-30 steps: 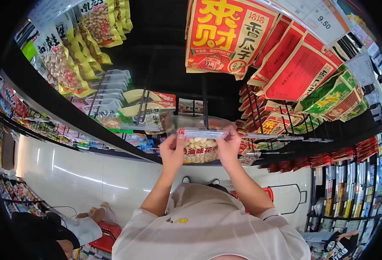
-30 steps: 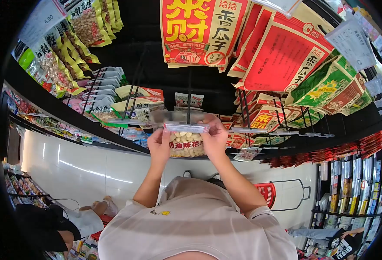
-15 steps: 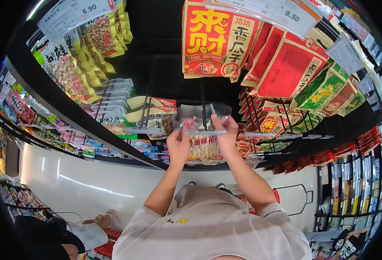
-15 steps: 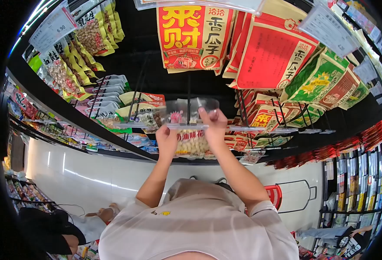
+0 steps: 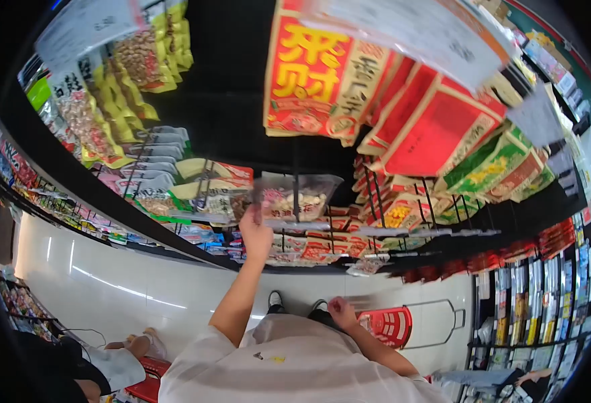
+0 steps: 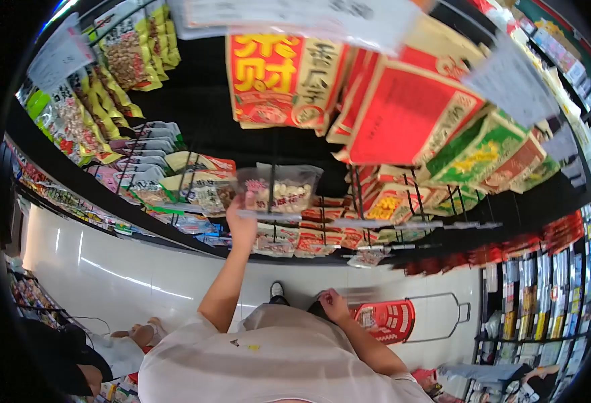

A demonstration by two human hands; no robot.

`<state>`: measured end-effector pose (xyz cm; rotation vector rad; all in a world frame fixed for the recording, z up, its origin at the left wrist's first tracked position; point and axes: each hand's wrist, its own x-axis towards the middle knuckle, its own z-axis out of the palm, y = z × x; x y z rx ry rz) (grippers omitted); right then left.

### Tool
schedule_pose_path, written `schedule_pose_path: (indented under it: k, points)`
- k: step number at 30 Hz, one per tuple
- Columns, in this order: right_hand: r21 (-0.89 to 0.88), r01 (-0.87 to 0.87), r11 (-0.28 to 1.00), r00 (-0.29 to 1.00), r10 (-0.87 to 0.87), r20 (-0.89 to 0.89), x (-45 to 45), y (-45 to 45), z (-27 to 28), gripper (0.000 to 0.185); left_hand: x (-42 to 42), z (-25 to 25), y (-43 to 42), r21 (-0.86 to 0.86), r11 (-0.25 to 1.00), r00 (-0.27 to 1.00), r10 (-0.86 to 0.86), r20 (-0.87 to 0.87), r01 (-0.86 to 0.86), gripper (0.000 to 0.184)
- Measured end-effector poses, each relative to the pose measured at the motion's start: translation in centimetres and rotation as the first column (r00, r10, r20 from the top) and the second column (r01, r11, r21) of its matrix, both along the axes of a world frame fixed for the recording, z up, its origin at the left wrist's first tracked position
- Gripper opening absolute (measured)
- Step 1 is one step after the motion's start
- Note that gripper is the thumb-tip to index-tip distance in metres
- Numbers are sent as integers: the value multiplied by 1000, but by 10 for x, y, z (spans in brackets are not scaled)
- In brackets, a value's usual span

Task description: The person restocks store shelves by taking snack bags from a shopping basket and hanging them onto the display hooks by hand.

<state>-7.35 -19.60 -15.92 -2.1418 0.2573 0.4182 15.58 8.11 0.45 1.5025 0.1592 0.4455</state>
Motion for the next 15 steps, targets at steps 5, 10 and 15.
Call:
schedule_pose_path:
  k: [5,10,15]
  points:
    - [-302,-193,934,866,17,-500,-181,-168,-326,42,-42,-14,-5,317,943,994,95,50,-106,38]
    - [-404,-27,914,986,-43,-163,-214,-164,-218,30,-121,-54,-30,703,661,963,139,230,-263,45]
    - [-163,437,885,820,-466,-332,-268,-147,-189,31,-267,-334,-47,617,316,691,-395,-605,721,39]
